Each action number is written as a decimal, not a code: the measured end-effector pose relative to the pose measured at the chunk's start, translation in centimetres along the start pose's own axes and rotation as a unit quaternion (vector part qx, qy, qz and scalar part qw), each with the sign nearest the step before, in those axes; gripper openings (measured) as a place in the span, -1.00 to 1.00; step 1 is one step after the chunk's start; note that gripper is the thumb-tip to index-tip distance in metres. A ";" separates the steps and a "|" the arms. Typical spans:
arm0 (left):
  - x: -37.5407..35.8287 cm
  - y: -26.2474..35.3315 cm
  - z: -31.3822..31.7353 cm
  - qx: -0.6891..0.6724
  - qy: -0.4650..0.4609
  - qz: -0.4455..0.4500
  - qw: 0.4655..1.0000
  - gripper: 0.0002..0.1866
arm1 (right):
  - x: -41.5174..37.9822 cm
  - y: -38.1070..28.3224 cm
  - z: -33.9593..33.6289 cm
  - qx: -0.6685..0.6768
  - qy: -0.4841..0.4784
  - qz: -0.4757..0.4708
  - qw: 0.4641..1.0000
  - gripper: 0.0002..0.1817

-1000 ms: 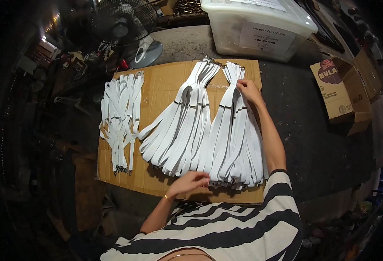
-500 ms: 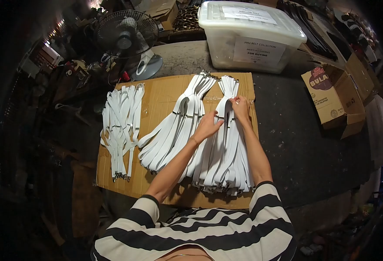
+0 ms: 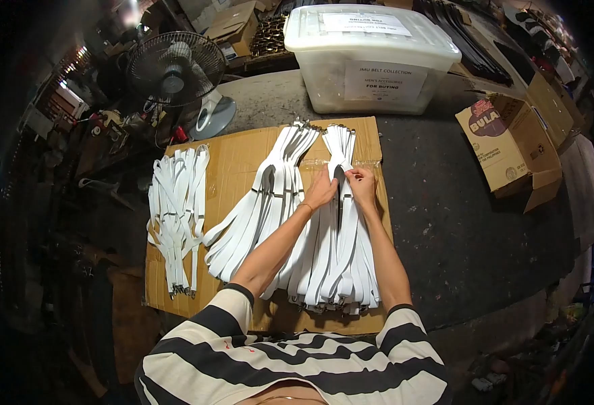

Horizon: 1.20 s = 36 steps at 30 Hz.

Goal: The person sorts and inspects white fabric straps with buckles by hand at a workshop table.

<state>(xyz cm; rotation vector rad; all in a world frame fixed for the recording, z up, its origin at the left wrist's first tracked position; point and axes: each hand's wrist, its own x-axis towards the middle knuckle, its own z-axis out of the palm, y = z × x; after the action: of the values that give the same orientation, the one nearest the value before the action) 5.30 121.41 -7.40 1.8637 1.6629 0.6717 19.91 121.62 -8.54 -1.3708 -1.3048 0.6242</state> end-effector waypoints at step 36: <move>-31.4 5.5 -15.1 -0.311 -0.237 -0.013 0.920 -0.66 | -14.1 -13.6 -12.5 0.081 -0.066 0.125 0.987 -0.70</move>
<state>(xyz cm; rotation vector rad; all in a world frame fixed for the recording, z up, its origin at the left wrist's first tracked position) -4.53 90.76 7.09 1.3909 1.0023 0.5854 22.77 101.74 3.21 -1.3872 -1.1655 0.9862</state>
